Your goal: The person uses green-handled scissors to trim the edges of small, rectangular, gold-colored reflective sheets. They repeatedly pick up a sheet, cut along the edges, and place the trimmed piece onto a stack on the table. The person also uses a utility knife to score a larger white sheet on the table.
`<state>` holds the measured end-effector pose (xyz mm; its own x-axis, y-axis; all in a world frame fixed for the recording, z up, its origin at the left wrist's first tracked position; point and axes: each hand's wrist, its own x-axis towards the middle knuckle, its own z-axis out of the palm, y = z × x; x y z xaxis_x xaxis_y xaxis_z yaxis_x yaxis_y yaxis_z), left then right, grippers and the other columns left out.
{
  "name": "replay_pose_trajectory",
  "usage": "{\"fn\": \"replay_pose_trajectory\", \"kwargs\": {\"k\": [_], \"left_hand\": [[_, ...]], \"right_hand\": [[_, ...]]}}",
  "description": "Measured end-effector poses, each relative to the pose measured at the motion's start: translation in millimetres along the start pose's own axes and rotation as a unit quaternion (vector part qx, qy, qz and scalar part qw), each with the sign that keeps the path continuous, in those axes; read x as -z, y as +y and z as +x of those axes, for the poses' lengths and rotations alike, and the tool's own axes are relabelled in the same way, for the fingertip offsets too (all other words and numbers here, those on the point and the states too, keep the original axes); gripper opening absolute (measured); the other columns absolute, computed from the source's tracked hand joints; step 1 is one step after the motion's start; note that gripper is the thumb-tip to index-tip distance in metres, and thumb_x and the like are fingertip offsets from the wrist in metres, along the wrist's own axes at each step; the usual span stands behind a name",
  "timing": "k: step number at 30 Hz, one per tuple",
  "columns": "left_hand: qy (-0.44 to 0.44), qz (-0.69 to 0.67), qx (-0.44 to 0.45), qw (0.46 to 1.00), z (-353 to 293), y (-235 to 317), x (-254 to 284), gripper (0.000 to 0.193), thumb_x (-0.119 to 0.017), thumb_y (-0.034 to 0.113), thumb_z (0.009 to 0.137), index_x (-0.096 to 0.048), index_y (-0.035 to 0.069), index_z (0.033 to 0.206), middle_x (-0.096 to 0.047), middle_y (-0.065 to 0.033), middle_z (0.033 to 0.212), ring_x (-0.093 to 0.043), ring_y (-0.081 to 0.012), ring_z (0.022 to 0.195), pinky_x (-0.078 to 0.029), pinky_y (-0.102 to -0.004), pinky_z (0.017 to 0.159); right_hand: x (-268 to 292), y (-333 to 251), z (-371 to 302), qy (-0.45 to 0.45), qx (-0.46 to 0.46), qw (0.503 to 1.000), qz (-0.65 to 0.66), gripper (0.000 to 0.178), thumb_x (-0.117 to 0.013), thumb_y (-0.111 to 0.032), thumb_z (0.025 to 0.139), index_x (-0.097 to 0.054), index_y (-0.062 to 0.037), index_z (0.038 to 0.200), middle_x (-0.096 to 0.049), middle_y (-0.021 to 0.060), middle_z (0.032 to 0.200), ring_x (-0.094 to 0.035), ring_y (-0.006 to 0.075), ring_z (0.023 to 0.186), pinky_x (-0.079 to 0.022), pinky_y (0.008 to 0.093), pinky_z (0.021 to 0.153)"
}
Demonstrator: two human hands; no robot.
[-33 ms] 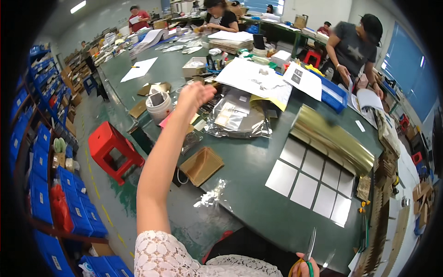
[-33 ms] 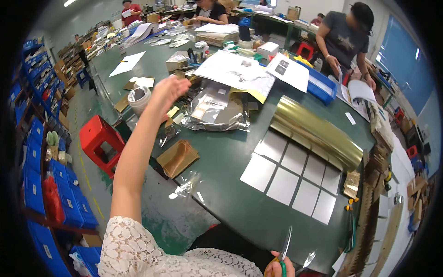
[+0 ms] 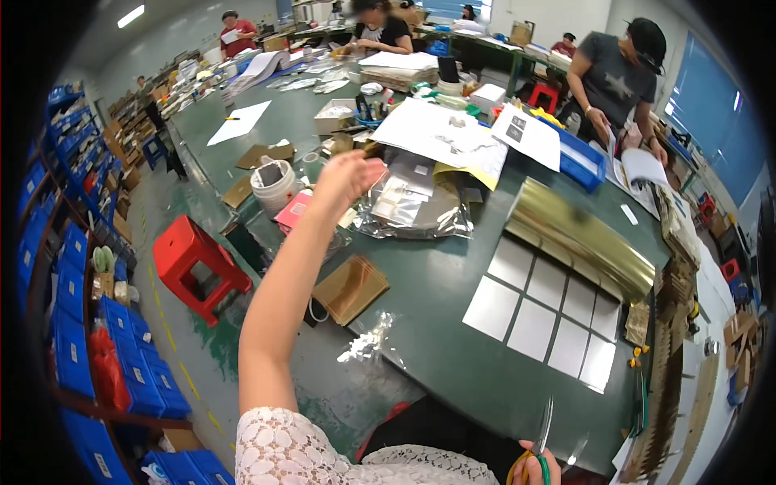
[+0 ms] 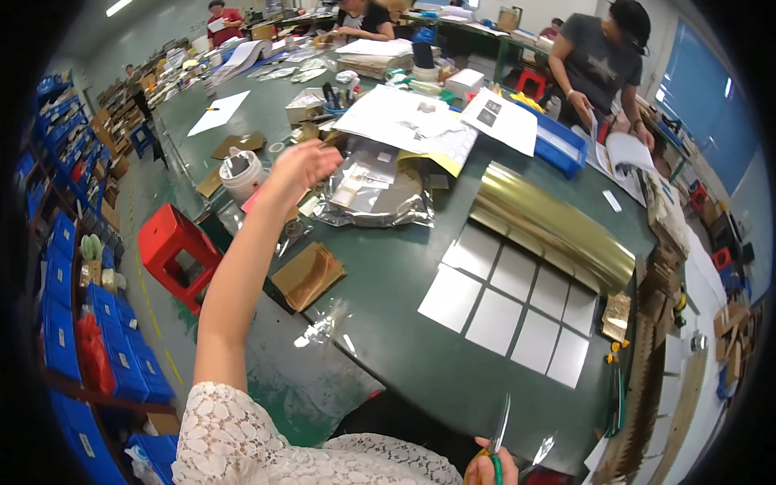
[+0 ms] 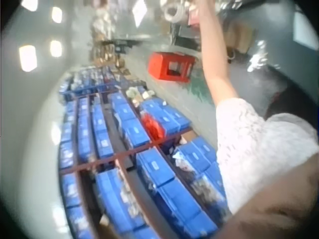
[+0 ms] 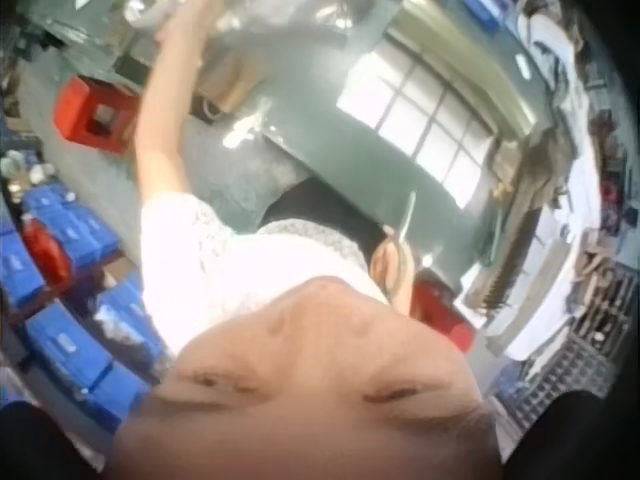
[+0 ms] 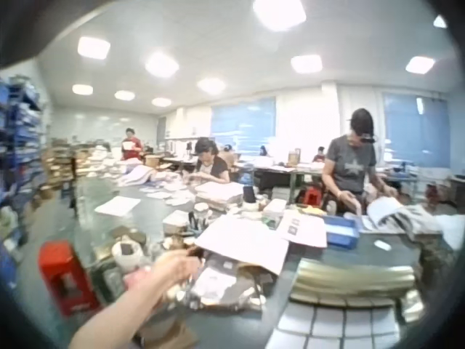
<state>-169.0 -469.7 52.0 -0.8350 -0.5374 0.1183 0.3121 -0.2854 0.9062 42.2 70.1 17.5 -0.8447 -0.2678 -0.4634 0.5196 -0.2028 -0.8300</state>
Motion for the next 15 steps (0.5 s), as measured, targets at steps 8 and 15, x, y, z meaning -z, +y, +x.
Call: {"fn": "replay_pose_trajectory", "kwargs": {"k": [8,15], "left_hand": [[-0.301,0.22,0.113,0.921,-114,-8,-111,0.03,-0.052,0.016,0.094,-0.053,0.0,0.12,-0.065,-0.0123,0.1,-0.065,-0.0194,0.086,-0.052,-0.0295,0.075],[-0.434,0.316,0.135,0.833,-171,-2,-171,0.025,-0.051,0.003,0.093,-0.054,-0.003,0.117,-0.065,-0.0122,0.098,-0.064,-0.0177,0.088,-0.05,-0.0272,0.076]], "right_hand": [[1,-40,3,0.003,0.017,0.971,-0.237,0.032,-0.049,-0.01,0.094,-0.05,0.0047,0.123,-0.053,0.0028,0.072,-0.046,0.0056,0.053,-0.036,0.0193,0.049],[55,-42,-12,0.122,0.095,0.974,-0.163,0.044,-0.068,-0.009,0.086,-0.051,-0.0032,0.126,-0.05,-0.0035,0.079,-0.045,0.0035,0.063,-0.038,0.0184,0.056]]}}
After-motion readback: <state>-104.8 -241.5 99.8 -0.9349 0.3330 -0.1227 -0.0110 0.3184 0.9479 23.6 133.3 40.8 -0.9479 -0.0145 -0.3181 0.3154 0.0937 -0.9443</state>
